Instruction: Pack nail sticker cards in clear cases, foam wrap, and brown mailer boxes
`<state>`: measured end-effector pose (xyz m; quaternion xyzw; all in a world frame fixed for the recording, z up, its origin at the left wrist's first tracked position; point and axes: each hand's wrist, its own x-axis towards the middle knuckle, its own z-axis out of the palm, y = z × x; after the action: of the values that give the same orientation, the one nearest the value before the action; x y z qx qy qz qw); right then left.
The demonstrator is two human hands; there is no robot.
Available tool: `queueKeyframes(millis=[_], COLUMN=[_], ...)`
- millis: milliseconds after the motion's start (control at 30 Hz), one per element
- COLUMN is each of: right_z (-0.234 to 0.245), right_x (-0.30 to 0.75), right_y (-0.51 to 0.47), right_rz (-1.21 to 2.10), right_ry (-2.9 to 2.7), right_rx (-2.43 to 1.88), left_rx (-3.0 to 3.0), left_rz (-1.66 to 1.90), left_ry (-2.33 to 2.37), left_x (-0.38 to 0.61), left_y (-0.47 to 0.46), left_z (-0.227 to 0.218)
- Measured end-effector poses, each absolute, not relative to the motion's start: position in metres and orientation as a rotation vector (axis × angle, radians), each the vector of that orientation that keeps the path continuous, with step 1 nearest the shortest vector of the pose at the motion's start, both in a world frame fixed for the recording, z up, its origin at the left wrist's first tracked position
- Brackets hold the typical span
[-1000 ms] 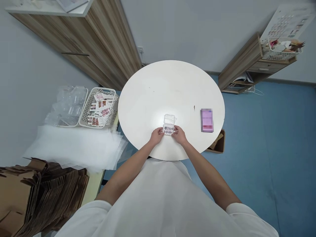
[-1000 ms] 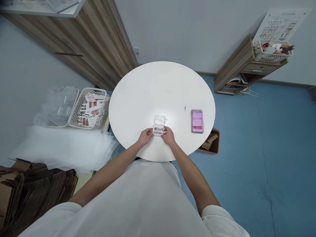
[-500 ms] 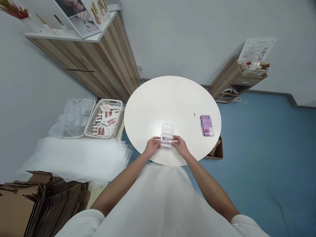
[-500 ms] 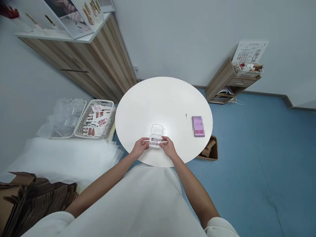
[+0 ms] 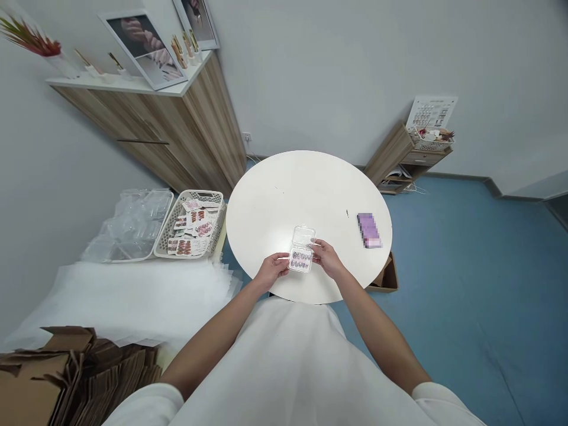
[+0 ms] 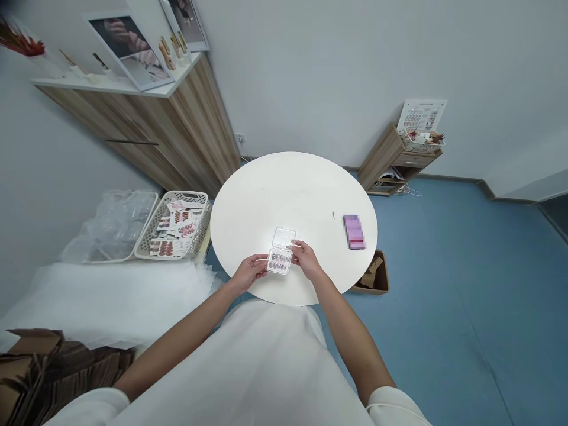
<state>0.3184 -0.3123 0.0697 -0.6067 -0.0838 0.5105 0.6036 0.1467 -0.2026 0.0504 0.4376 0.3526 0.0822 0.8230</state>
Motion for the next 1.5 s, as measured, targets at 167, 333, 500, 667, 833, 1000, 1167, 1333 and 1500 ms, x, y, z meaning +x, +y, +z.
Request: queueKeyframes(millis=[167,333,500,667,833,1000,1167,1333,1500], right_z=[0.072,0.076,0.078,0.074,0.070,0.072,0.073,0.066,0.060], right_x=[0.320,0.320,0.320,0.322,0.326,0.326,0.318,0.314,0.321], right_y=[-0.313,-0.314,-0.314,-0.314,-0.314,-0.318,-0.332,-0.345,-0.349], right_rz=[1.144,1.144,1.165,1.184,1.204,1.194,1.222,1.203,1.165], right_ry=[-0.237,-0.308,-0.318,-0.318,-0.315,-0.281,-0.212,-0.216,-0.207], right_rx=[-1.378,-1.357,-1.326,-1.343,-1.365,-1.316,-1.424,-1.465,-1.434], left_rx=[0.873,0.819,0.785,0.707,0.727,0.835,0.889,0.985,1.144], left_rz=[0.156,0.157,0.159,0.166,0.188,0.240,0.353,0.381,0.387], left_ry=[0.736,0.735,0.752,0.744,0.792,0.881,0.894,0.937,0.975], left_x=[0.147,0.148,0.152,0.154,0.156,0.162,0.170,0.177,0.177], left_y=[-0.201,-0.201,-0.201,-0.202,-0.207,-0.215,-0.225,-0.240,-0.253], left_z=[0.052,0.055,0.059,0.061,0.063,0.062,0.058,0.053,0.047])
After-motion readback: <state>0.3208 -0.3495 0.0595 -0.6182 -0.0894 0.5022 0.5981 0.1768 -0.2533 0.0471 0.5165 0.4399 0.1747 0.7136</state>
